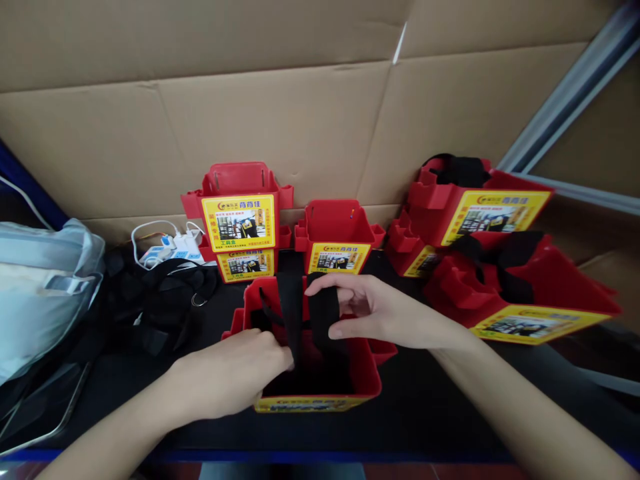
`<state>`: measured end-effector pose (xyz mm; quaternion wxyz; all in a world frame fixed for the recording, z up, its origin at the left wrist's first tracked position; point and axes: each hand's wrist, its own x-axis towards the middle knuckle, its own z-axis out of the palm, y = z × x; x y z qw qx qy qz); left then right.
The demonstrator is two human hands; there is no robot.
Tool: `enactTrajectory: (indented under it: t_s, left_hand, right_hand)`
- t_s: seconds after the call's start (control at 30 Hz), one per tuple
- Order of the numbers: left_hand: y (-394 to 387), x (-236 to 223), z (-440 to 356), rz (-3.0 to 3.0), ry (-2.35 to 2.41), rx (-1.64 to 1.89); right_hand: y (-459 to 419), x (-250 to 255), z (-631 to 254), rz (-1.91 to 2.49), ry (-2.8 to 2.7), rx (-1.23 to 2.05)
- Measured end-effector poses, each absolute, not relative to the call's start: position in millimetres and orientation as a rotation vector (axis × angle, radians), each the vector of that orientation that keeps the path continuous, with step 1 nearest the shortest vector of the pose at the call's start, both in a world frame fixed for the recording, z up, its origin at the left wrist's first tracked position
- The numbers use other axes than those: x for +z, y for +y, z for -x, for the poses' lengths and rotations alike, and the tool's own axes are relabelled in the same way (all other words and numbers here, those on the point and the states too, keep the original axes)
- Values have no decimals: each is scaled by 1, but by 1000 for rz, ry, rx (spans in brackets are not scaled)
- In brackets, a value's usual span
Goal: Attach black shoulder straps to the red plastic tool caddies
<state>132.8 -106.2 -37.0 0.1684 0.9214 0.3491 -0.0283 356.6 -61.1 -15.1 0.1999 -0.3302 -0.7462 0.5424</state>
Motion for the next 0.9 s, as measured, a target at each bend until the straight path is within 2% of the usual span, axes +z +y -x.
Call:
enactTrajectory:
  t_s: [0.1,0.27,0.47,0.57,0.63,0.73,0.83,0.9]
  left_hand:
    - [-107,-35,-133,-2657,968,-99]
    - [-101,-33,-136,-2641,901,-97]
    - [-109,-31,-134,-2649,907,-65]
    - [-121,-14,-114,-2641,985,105]
    - [-121,-2,-95,-2574,1081,245]
    - [-100,1,-77,-2420,1328,603]
    - [-65,-18,-80,-2157,1420,1063]
    - [-45,-36,-88,-1926,1284,1100]
  right_hand:
    - [-58,-12,-361,906,-2226,1406]
    - [-49,-10,-365,751,-2380,1408]
    - [-60,-2,-362,814,-2610,1178]
    - [-69,6,-377,908,-2560,1062]
    - [-67,7,-391,992,-2421,870]
    - [-50,-1,-404,1043,-2254,690]
    - [-31,-16,-397,978,-2255,756]
    - [-26,-24,-384,918,-2246,823]
